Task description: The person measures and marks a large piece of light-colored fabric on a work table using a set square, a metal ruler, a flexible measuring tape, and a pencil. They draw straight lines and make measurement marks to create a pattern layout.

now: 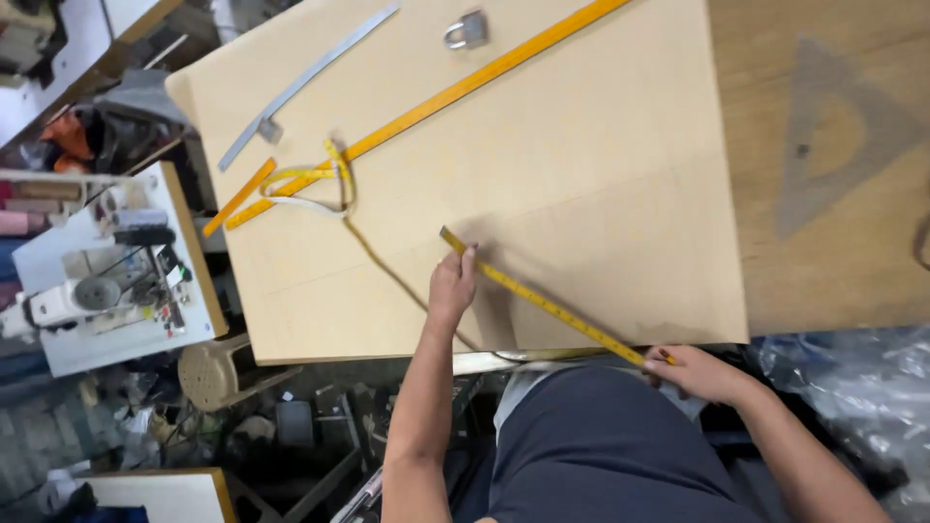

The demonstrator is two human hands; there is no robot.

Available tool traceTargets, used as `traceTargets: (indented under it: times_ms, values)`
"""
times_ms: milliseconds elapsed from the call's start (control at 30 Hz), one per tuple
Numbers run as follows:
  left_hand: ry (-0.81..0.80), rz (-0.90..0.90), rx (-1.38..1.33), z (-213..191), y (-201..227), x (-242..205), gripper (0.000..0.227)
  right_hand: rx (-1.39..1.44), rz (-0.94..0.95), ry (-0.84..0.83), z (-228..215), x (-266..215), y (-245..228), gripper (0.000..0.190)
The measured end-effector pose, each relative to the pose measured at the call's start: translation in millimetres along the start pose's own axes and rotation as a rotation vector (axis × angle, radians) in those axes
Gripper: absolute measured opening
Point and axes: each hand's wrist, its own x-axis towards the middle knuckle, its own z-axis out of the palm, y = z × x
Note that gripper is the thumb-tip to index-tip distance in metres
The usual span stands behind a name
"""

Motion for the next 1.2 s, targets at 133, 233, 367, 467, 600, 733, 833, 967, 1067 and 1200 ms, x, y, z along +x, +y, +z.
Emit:
traceTargets:
  times_ms: [133, 233, 367, 467, 600, 733, 833, 967, 1067, 1200]
  values:
    - [0.152, 0.176, 0.072, -20.9, -74.1, 49.5, 0.04, 0.014, 0.14, 0.039, 22.9, 16.2, 12.8, 0.034]
    - [0.26, 0.27, 0.147, -31.7, -122.3, 58.5, 0.039, 0.026, 0.252, 0.03, 43.3, 11.7, 13.6, 0.034]
    - [0.287, 0.159, 0.346, -50.7, -143.0, 26.5, 0.048, 0.032, 0.289, 0.037, 63.5, 18.4, 3.2, 0.04]
    - [0.407, 0.299, 0.381, -53.8, -132.5, 5.5, 0.039, -0.031, 0.302, 0.04, 79.2, 35.0, 14.0, 0.034]
    - [0.052, 0.113, 0.293, -39.8, -84.0, 40.4, 0.045, -0.196, 0.284, 0.073, 90.4, 52.3, 46.8, 0.033]
    - [-0.282, 0.152, -0.024, -22.5, 13.5, 89.6, 0.039, 0.056, 0.414, 0.154, 99.8, 28.9, 33.9, 0.032]
    - [-0.366, 0.168, -0.249, -5.2, 57.4, 117.4, 0.036, 0.265, 0.46, 0.212, 112.0, 10.6, 22.5, 0.03]
    - [-0.218, 0.349, -0.088, 25.5, 43.3, 138.8, 0.038, 0.353, 0.405, 0.356, 142.1, 18.1, 53.1, 0.027]
    - [0.032, 0.566, 0.297, 38.4, 17.8, 129.6, 0.036, 0.417, 0.415, 0.355, 152.1, 26.1, 53.7, 0.029]
    - [0.225, 0.92, 0.502, 27.4, 28.8, 129.8, 0.045, 0.501, 0.447, 0.341, 157.3, 27.0, 53.1, 0.03]
